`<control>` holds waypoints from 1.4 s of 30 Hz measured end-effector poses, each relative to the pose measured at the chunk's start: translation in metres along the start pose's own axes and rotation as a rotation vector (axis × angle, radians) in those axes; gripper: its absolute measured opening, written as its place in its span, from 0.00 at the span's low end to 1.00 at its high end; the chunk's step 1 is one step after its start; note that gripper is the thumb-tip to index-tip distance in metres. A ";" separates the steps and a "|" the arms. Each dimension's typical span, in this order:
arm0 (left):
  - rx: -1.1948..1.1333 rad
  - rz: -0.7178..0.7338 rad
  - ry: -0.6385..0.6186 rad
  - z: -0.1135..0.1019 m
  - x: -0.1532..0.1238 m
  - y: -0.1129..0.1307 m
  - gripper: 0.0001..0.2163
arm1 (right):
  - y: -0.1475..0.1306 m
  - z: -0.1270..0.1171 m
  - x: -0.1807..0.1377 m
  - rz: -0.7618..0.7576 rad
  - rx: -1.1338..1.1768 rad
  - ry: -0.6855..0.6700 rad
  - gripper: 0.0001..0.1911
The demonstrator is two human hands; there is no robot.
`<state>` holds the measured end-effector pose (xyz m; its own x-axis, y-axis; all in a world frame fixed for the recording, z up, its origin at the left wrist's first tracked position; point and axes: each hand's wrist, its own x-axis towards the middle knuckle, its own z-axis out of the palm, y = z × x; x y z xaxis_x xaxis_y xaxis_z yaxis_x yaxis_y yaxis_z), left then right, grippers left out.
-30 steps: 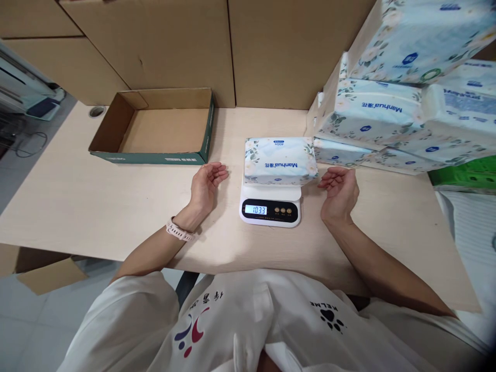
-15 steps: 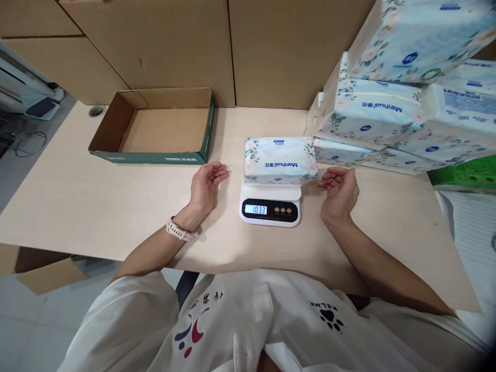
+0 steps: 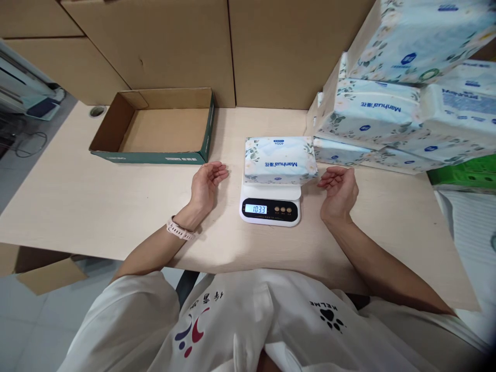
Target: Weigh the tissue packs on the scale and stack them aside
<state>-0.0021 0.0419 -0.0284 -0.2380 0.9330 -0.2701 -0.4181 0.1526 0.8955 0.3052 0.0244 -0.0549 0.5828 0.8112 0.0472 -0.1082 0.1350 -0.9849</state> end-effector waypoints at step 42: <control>0.788 0.705 -1.017 0.173 -0.013 0.064 0.39 | -0.071 -0.017 0.066 -0.700 -0.352 0.125 0.38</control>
<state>0.1257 0.0960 0.0941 0.6606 0.6601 0.3575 0.1760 -0.5992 0.7810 0.3655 0.0588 0.0153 0.5099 0.5312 0.6766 0.5656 0.3857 -0.7290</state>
